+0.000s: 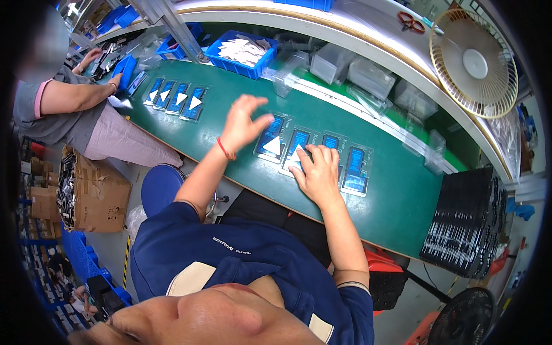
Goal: The person is assembling electronic components, specifically placing small screens into plastic housings.
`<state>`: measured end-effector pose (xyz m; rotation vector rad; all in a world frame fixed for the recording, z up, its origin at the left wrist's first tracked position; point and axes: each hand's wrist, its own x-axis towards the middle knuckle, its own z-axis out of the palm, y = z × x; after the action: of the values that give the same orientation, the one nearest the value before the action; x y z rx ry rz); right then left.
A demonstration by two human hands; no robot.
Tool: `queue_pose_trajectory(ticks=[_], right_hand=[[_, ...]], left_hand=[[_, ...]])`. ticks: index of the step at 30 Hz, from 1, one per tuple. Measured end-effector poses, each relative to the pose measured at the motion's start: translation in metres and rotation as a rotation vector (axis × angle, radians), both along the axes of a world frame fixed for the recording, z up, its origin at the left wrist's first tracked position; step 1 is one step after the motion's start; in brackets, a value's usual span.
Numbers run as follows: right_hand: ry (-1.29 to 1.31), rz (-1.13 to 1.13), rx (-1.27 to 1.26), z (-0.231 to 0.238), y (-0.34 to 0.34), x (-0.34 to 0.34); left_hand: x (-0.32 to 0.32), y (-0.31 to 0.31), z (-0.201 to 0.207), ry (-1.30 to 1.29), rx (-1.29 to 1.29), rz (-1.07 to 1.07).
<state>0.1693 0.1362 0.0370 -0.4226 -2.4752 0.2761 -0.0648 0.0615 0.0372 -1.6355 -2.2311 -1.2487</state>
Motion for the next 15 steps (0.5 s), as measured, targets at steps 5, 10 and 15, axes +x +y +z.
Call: queue_pose_trajectory(ticks=[5,10,15], right_hand=[[0.158,-0.027,-0.087,-0.014,0.009,-0.005],[0.200,-0.055,-0.100,-0.020,0.014,-0.002],[0.192,-0.062,-0.143,-0.021,0.013,-0.002]], left_hand=[[-0.130,0.059,0.017,0.188,0.016,0.342],[-0.154,0.096,0.042,0.015,-0.379,0.665],[-0.190,0.092,0.029,-0.074,-0.349,0.603]])
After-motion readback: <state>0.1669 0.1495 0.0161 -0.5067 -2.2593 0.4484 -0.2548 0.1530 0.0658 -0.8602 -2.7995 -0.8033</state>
